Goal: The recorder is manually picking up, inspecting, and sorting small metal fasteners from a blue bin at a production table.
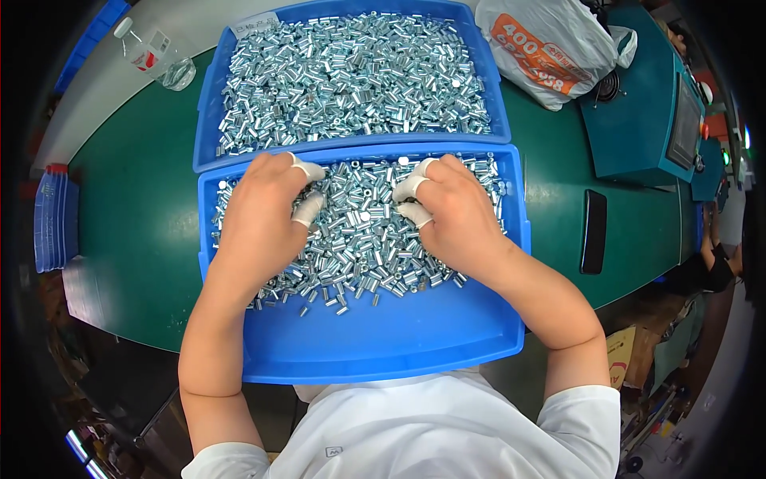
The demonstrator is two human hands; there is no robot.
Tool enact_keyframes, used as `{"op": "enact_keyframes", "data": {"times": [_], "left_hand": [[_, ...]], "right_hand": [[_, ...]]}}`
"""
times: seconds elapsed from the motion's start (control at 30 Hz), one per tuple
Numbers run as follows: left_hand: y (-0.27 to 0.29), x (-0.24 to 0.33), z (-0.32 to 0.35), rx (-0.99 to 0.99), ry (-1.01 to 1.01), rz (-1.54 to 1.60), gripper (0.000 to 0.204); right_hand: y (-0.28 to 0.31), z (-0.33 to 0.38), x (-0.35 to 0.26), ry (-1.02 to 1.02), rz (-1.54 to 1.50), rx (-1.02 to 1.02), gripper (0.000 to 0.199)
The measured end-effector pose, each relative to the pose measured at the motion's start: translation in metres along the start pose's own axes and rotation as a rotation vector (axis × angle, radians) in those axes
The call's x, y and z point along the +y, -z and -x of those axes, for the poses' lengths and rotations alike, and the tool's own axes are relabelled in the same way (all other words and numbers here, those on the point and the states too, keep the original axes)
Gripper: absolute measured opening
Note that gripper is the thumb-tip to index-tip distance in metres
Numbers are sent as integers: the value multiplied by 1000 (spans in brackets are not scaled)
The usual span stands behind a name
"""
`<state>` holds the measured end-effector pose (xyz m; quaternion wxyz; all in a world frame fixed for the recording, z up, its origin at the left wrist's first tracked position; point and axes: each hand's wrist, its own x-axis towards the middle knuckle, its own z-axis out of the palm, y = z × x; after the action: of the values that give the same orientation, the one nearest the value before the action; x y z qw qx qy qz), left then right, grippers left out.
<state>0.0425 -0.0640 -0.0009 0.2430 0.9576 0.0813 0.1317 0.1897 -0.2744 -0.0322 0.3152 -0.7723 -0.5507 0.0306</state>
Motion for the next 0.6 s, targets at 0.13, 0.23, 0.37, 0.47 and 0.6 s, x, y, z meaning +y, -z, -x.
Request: {"op": "enact_keyframes", "data": {"times": [0.13,0.23,0.37,0.47,0.6], "left_hand": [[-5,1,1,-56,45,-76,28],[-5,0,-4,-122,35,-17,30],[-3,-2,-2,-118,33,40,30],[-5,-1,3,-26,17,7,28],[-5,4,3,-67,34,-135,24]], "right_hand": [[8,0,-2,-17,-172,69,20],[12,2,-6,-72,-343,80,16],[11,4,-4,-171,-568,35,13],[11,3,-6,-191,-562,-14,14],[13,0,-10,-181,-488,-63,17]]}}
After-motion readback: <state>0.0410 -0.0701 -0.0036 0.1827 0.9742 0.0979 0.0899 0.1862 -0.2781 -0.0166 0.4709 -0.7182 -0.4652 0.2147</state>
